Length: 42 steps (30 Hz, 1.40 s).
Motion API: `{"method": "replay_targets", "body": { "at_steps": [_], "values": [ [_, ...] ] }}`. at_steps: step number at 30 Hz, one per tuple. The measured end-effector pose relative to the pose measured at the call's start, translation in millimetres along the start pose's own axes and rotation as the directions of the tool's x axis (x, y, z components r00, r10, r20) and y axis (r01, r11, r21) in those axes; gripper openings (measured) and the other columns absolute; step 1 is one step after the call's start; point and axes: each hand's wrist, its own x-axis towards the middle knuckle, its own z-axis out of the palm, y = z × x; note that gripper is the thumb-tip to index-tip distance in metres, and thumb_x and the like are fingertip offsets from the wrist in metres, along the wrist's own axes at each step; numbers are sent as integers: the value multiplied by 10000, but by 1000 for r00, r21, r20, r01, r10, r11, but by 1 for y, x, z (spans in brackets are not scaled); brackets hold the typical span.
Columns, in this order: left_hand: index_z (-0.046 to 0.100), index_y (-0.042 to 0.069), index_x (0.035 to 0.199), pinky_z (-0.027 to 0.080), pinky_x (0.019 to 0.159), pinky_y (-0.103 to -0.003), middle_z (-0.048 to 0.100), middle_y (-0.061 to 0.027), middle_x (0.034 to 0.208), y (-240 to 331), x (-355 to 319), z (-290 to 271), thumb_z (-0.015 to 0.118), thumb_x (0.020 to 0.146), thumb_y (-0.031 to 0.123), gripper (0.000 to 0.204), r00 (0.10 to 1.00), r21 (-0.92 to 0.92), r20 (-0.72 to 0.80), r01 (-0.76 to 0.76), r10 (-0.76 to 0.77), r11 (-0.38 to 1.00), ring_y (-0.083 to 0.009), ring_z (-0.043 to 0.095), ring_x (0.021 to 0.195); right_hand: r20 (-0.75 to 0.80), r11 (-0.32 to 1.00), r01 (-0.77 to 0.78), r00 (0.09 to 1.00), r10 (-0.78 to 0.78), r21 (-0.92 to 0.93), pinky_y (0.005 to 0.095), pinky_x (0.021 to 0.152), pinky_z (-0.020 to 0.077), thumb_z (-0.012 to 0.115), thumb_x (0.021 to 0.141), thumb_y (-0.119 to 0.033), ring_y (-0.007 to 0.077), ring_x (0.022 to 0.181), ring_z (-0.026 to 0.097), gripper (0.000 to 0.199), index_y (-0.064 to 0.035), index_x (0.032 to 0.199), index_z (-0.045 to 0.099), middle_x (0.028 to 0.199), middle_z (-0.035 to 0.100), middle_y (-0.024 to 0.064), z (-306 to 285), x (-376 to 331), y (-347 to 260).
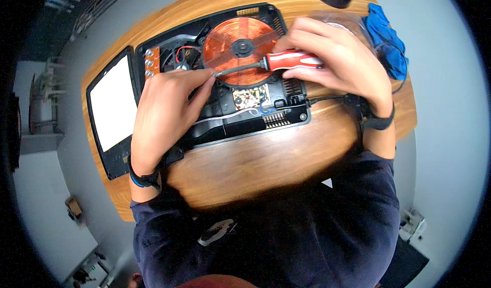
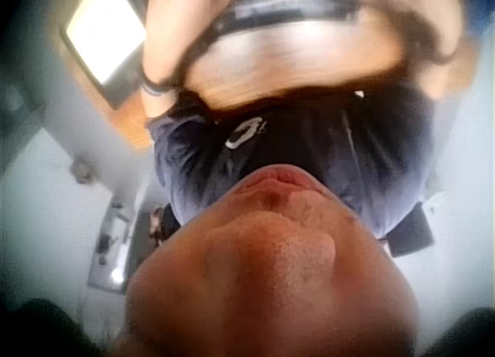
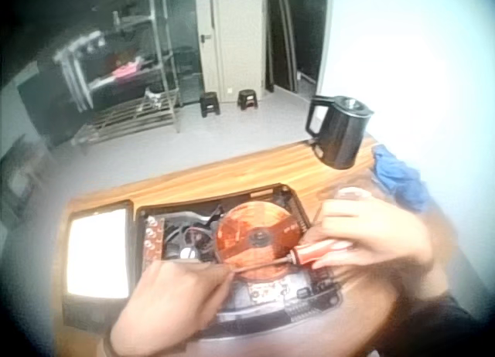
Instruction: The person assembles an induction cooktop by securing internal components with a screwdriver, connecting wires, and attaching the control panel. They then place the top cover onto the unit and secure it with screws.
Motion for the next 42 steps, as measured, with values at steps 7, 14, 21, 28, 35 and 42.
{"method": "replay_targets", "body": {
  "at_steps": [7,14,21,28,35,42],
  "values": [
    [821,-21,1110,613,814,-457,782,-260,1000,-1,8,2,769,1020,86,149,998,-97,-34,-52,49,994,-429,778,927,17,982,-96,995,101,-163,453,772,585,827,971,-306,374,930,732,322,-94,1196,739,1045,703,111,-12,-8,-15],
    [828,-19,1154,616,830,-475,776,-284,991,1,10,-11,757,1033,97,182,1000,-111,-17,-17,16,994,-444,780,931,-14,977,-110,994,109,-183,427,772,584,776,1045,-303,360,925,719,303,-57,1218,741,1039,708,123,-10,-6,-19],
    [796,-33,1261,614,863,-492,781,-291,1040,-6,11,-5,773,1021,98,275,982,-174,-110,-174,156,969,-460,773,968,1,976,-170,985,172,-139,446,807,594,744,1074,-352,379,946,730,309,-79,1220,732,1071,732,134,-15,-11,-34],
    [558,-153,1534,602,1059,-475,719,-327,1381,-14,-10,-13,767,1038,180,633,990,35,-37,-137,138,990,-447,735,1240,31,938,-251,964,266,-240,446,807,589,775,1026,-294,391,961,719,311,-54,1218,729,1083,726,152,-20,-8,-36],
    [573,-37,1596,472,1258,-505,508,-282,1696,-22,-29,4,690,1106,367,645,901,78,340,-314,271,946,-436,450,1610,174,880,-287,912,372,-378,468,800,591,807,982,-258,414,941,725,299,-55,1188,732,1070,754,157,-60,-12,-43],
    [657,-40,1507,475,1254,-501,539,-308,1654,-22,-29,10,689,1105,364,570,881,90,406,-303,243,949,-458,471,1588,283,834,-323,833,475,-448,463,805,614,853,878,-134,388,918,747,290,-16,1115,737,1080,753,148,-60,-6,-53]
  ]
}}
